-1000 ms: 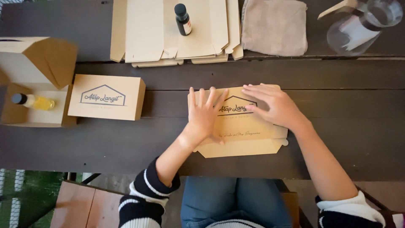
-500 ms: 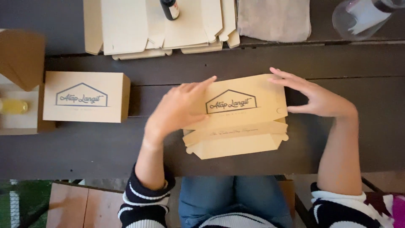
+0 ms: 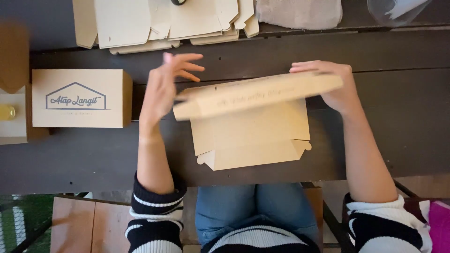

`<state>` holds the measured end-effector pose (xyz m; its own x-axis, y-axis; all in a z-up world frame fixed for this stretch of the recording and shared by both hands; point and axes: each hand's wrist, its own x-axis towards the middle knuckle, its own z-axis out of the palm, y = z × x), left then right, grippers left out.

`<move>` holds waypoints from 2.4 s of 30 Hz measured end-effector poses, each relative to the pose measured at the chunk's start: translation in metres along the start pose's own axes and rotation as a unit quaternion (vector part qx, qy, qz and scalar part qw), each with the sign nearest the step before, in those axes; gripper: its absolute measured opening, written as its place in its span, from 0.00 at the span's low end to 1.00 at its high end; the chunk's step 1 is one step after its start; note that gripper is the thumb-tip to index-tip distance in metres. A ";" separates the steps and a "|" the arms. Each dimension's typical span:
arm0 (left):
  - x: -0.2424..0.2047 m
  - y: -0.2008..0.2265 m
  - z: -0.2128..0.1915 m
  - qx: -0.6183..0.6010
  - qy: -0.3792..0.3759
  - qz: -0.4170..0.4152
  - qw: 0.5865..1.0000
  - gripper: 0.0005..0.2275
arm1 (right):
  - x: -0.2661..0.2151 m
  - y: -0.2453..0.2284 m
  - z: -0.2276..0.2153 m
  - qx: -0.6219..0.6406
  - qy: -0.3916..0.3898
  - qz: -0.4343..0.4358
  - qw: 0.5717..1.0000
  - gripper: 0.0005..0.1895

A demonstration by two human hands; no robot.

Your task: The person folds a flat cardboard box into a three-dimensional container. They fold the side flaps, tuck the tabs into slots, and press the edges to form the box shape. The finished box is placed on the table.

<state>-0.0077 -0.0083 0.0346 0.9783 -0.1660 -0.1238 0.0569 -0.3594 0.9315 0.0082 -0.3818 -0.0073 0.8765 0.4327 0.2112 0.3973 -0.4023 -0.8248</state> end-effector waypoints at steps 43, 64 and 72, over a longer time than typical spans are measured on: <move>0.014 -0.045 0.011 0.041 0.010 0.025 0.999 0.23 | -0.001 0.026 0.015 0.060 0.150 0.084 0.983 0.09; 0.000 -0.070 0.128 0.420 0.152 0.322 0.835 0.12 | 0.006 0.000 0.026 -0.392 0.053 -0.191 0.898 0.06; -0.024 -0.062 0.146 0.565 0.122 0.212 0.788 0.23 | 0.001 0.010 0.051 -0.448 0.045 -0.208 0.868 0.10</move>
<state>-0.0636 -0.1164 -0.0702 0.8792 -0.3588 0.3136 -0.3636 -0.9304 -0.0451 -0.0002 -0.3444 -0.0422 0.6080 0.6427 0.4662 0.7017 -0.7096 0.0632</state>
